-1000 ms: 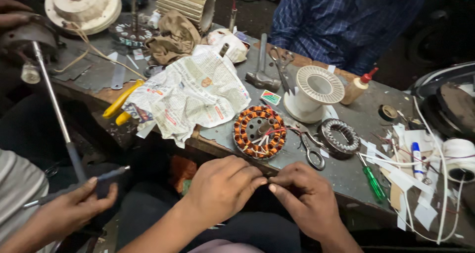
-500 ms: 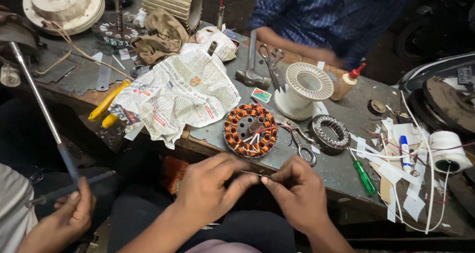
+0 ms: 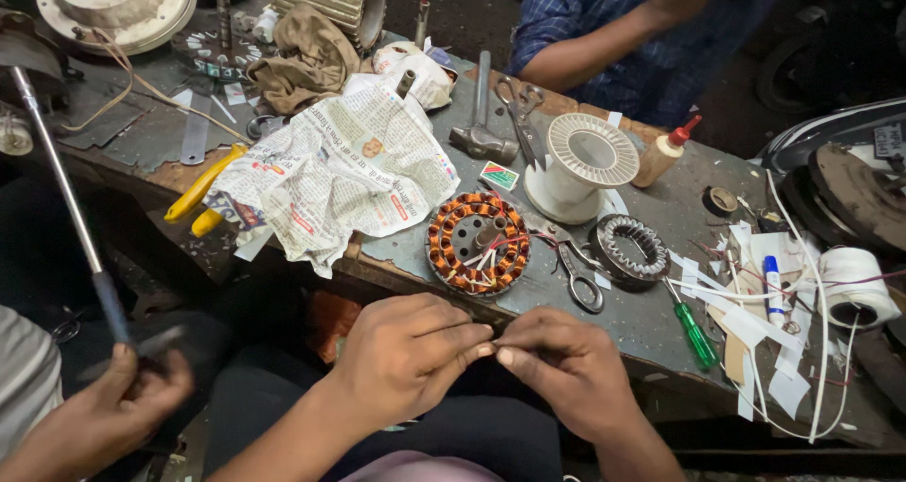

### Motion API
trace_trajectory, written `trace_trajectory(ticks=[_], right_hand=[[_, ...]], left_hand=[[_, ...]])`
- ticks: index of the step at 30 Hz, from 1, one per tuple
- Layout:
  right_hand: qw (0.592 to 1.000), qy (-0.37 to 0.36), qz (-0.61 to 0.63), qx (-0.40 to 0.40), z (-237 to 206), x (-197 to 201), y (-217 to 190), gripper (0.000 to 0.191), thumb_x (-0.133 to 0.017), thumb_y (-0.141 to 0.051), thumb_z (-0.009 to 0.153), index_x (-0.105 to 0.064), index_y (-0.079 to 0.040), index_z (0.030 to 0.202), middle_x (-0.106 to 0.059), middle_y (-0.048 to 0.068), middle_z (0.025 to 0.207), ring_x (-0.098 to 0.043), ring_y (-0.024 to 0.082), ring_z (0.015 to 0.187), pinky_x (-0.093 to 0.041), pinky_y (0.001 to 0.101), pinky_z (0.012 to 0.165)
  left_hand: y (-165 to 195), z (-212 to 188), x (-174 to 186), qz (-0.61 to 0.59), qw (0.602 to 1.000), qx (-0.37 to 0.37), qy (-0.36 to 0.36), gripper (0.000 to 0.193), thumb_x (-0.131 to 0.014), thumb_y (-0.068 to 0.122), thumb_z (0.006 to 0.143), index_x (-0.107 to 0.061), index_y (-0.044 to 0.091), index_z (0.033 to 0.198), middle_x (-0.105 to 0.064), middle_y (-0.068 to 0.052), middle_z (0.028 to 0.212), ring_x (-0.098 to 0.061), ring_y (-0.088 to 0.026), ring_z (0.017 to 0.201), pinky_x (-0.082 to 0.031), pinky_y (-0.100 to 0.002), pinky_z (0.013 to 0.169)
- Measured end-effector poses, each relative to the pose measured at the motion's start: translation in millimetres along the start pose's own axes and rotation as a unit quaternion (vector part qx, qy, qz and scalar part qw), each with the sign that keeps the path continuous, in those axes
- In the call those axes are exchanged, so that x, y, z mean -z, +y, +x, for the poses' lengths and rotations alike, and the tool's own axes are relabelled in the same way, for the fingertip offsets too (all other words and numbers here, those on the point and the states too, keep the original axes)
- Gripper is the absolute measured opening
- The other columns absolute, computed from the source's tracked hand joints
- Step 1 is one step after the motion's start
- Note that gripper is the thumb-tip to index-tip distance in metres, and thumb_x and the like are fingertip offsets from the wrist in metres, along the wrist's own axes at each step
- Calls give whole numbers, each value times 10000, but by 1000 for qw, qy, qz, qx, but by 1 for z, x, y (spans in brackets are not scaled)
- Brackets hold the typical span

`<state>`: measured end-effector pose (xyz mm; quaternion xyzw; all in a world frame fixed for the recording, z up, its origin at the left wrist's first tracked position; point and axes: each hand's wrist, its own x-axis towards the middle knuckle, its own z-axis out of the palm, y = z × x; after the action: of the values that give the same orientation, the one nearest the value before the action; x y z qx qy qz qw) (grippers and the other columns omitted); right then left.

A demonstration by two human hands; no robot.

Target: The person works on a circular electrical component, likely a stator, by stripping wires, twisting connections, and using a soldering iron to join them. They handle multiple copper wires and a coiled stator assembly on a cluttered workbench.

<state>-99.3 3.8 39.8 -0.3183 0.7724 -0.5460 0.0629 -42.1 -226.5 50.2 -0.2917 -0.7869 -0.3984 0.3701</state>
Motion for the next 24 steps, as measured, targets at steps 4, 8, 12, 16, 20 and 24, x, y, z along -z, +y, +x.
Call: trace_trajectory(ticks=[4,8,12,16,20,24], right_hand=[[994,55,-52,-80,1,-2,-3,136,-872,-7,694,-747,-1,747,-682,46,804,-642,129,686,-499,280,588],[992,81,-68,-65,1,-6,-3,171,-870,-17,687,-699,-9,696,-628,39,730,-593,137,625,-467,289,558],[989,99,-114,-6,1,-7,-3,185,-858,-33,693,-673,-23,692,-621,28,707,-613,127,626,-481,273,578],[979,127,-161,9,1,-10,-5,202,-881,-69,692,-683,-33,687,-604,26,685,-592,124,612,-467,277,566],[972,161,-165,-44,1,-11,-5,222,-897,-88,688,-685,-27,678,-606,32,673,-582,125,581,-459,281,532],[967,190,-162,-52,1,-8,-5,214,-884,-73,699,-675,-23,690,-620,30,693,-595,113,604,-471,271,549]], left_hand=[[1,-1,-2,-21,999,31,-7,146,-824,123,849,-749,42,945,-724,-73,843,-724,-239,738,-570,-343,636],[3,-3,-4,-48,996,72,-15,100,-802,119,866,-758,46,918,-717,-75,780,-723,-237,675,-565,-332,592],[4,-4,-5,-80,985,148,-24,78,-780,129,878,-777,51,887,-697,-85,711,-706,-232,605,-540,-329,541],[5,-5,-6,-83,976,202,-11,95,-783,142,869,-775,49,849,-679,-91,668,-685,-224,559,-518,-328,507],[5,-4,-6,-71,968,238,23,103,-787,140,861,-775,42,831,-680,-91,650,-683,-225,563,-513,-332,514],[4,-4,-4,-46,974,216,55,87,-778,124,871,-761,39,875,-719,-94,751,-725,-234,640,-550,-327,569]])
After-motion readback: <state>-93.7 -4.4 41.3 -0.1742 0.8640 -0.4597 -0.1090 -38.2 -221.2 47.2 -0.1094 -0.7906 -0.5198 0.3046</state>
